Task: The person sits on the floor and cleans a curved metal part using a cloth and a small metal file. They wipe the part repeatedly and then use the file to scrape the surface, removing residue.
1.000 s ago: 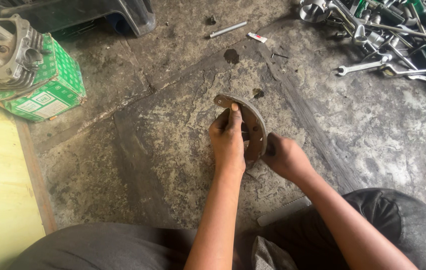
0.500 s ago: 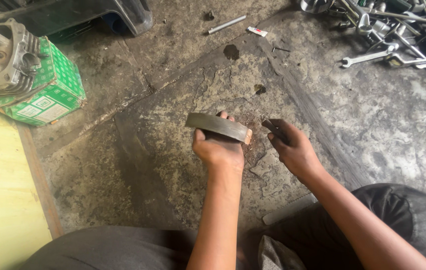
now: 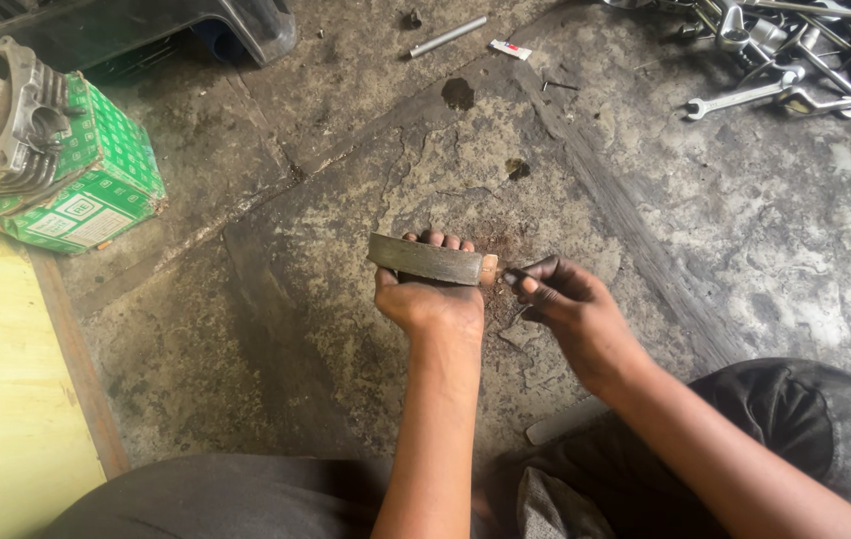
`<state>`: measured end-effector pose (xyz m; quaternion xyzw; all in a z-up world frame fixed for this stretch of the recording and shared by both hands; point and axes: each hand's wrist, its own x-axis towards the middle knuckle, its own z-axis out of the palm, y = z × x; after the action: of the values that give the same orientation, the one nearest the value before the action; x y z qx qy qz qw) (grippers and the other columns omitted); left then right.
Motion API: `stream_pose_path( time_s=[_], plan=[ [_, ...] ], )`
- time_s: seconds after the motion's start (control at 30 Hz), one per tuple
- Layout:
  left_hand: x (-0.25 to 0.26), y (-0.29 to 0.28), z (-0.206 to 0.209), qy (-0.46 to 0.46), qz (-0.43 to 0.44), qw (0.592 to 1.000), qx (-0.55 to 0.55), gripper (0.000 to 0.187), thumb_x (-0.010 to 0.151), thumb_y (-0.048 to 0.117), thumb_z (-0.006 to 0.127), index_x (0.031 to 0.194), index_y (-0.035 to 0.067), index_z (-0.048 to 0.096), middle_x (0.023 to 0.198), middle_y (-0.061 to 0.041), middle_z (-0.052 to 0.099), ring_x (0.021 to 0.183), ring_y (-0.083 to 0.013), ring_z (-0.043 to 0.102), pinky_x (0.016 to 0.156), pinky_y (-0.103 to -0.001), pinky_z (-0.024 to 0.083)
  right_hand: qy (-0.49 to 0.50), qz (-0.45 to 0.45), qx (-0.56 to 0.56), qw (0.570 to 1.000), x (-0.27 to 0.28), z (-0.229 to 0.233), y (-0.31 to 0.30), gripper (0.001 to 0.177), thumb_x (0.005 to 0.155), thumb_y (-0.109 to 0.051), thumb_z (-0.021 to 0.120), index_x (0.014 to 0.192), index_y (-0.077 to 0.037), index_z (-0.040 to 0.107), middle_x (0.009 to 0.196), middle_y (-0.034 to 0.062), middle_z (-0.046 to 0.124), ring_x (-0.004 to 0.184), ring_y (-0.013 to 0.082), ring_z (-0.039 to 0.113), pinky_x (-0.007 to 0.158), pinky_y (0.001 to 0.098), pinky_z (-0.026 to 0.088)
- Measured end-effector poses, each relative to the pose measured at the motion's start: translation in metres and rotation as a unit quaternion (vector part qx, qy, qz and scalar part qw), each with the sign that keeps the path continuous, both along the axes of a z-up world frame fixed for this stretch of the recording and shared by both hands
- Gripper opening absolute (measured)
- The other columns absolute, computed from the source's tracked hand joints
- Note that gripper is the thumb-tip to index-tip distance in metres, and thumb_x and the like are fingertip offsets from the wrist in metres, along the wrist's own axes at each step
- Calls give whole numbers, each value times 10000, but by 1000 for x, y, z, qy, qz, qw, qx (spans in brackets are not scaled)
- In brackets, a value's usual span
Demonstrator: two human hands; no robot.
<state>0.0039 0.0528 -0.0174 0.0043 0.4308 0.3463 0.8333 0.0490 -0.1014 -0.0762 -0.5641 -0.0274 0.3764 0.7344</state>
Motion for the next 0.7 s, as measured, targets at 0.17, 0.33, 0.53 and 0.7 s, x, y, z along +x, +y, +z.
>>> stream_pose_path(
  time_s=[0.17, 0.33, 0.53, 0.7],
  plan=[
    [2, -6, -4, -81, 0, 996, 39, 352, 995, 345, 288, 815, 121, 491, 693, -72, 546, 619, -185, 500, 630, -359, 447, -27, -26, 40, 998, 7, -23, 1, 163, 979, -142, 735, 965, -28, 619, 889, 52, 642, 807, 149, 571, 755, 348, 480],
    [3, -17, -3, -122, -15, 992, 27, 443, 1008, 384, 289, 864, 81, 580, 673, -54, 526, 597, -174, 469, 599, -330, 434, -19, -38, 26, 999, 19, -8, -1, 159, 1039, -211, 620, 1002, -57, 611, 923, 47, 664, 845, 150, 606, 745, 340, 502],
    [4, -29, -11, -224, -77, 966, 99, 406, 1036, 363, 354, 972, 51, 605, 777, -86, 578, 686, -205, 549, 660, -360, 493, 11, -50, 56, 997, 2, 25, 11, 197, 1033, -200, 470, 1187, -88, 517, 1055, 72, 628, 884, 185, 634, 709, 369, 529],
    [7, -31, -11, -213, -140, 955, 153, 504, 763, 142, 547, 1254, 29, 556, 1103, -97, 636, 1065, -223, 617, 1053, -448, 502, 74, -71, 70, 992, 19, 35, 7, 331, 1072, -172, 411, 1353, -42, 529, 1115, 91, 629, 867, 184, 592, 771, 372, 517]
  ],
)
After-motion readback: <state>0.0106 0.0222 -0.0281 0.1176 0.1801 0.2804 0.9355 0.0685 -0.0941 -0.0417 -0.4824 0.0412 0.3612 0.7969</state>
